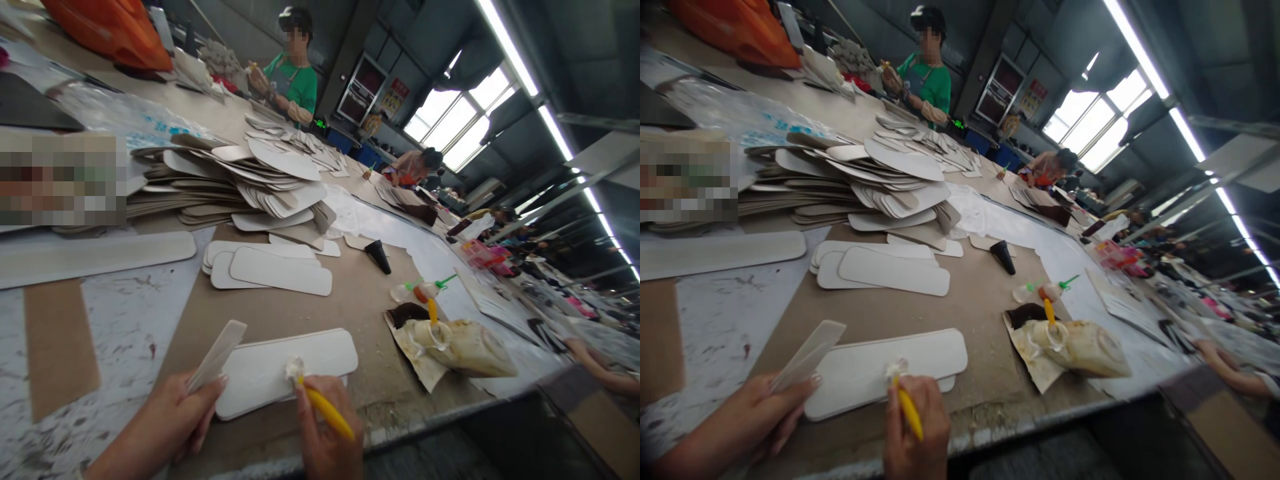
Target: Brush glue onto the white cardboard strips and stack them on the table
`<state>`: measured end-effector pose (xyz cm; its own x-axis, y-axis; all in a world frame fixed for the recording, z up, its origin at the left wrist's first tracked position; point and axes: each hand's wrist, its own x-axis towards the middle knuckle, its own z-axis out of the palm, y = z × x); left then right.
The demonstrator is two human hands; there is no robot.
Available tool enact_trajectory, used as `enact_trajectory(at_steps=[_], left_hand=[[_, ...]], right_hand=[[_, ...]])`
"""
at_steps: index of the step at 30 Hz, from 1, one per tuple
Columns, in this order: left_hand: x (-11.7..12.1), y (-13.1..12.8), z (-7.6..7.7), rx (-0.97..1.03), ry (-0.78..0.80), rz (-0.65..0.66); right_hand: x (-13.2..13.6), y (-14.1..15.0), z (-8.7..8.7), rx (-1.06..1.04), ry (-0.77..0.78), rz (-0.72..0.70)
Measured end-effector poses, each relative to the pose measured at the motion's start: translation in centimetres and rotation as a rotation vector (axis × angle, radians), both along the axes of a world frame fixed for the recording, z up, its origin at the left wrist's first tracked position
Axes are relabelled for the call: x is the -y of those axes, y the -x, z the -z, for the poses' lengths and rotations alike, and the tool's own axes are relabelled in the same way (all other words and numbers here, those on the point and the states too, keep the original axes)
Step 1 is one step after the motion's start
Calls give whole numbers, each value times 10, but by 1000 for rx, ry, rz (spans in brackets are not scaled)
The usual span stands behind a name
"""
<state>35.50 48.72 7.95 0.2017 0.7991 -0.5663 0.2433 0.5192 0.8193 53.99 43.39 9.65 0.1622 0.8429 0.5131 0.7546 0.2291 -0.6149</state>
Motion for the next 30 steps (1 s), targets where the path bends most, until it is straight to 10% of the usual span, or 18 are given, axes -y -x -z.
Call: enact_trajectory(at_steps=[5,14,22,30], left_hand=[[-1,0,3,-5,-1,-5],[2,-4,-8,5,-32,-48],[1,-3,-12,-20,-40,-19],[2,-4,-5,-20,-68,-71]], right_hand=[[1,33,0,-343,110,-102],[-15,-52,-9,-114,53,263],[-24,22,3,-552,226,-60],[-28,-97,0,58,-17,315]])
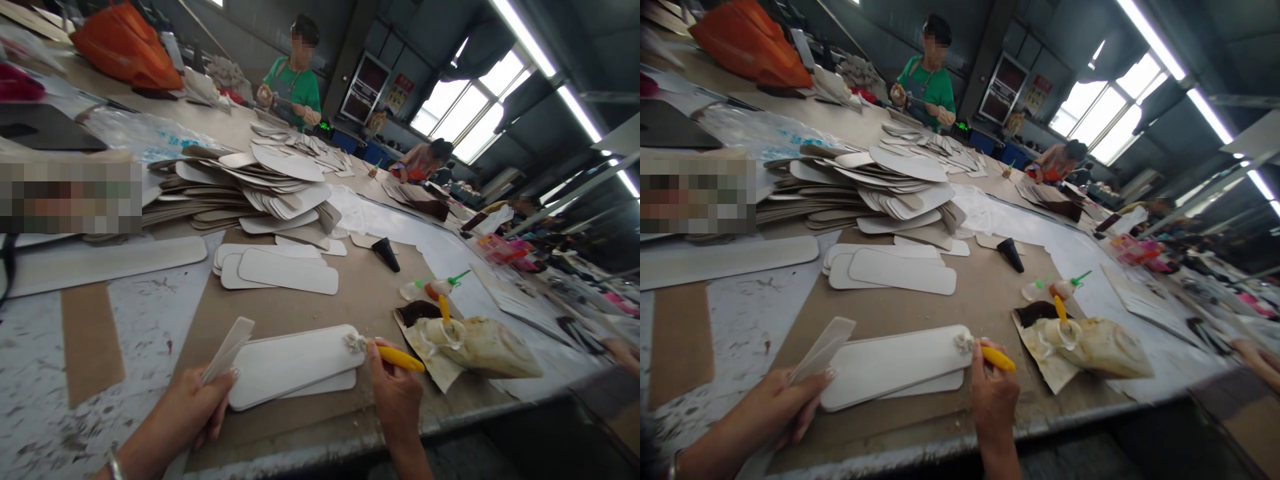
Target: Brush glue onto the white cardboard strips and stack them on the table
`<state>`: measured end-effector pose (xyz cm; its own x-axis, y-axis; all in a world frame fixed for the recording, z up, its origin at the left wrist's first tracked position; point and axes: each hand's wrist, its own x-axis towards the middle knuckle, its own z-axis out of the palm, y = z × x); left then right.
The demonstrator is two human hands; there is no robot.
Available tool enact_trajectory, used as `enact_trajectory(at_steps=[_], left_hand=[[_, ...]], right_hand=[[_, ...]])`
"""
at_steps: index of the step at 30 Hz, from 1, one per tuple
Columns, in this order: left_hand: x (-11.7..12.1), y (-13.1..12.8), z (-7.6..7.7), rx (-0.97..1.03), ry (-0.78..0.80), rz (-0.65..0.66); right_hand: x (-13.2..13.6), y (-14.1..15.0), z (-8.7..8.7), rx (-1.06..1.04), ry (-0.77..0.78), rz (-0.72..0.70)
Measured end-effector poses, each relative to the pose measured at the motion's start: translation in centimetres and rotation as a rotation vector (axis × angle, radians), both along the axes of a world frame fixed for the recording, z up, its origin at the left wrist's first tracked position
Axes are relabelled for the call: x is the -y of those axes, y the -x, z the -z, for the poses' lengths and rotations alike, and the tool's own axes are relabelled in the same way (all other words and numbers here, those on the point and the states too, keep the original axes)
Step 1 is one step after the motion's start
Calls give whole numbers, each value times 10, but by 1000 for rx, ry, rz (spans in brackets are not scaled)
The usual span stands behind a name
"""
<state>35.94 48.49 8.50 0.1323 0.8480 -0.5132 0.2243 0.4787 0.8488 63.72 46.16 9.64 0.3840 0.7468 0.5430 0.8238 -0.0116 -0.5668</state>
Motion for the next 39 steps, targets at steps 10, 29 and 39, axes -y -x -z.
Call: enact_trajectory(at_steps=[10,29,39], left_hand=[[-3,1,3,58,28,5],[19,-8,-49,289,-88,-63],[17,-28,-53,-54,-304,-31]], right_hand=[[13,95,-6,-382,30,-335],[10,98,-24,-1633,174,-285],[33,111,-40,-1064,-6,-203]])
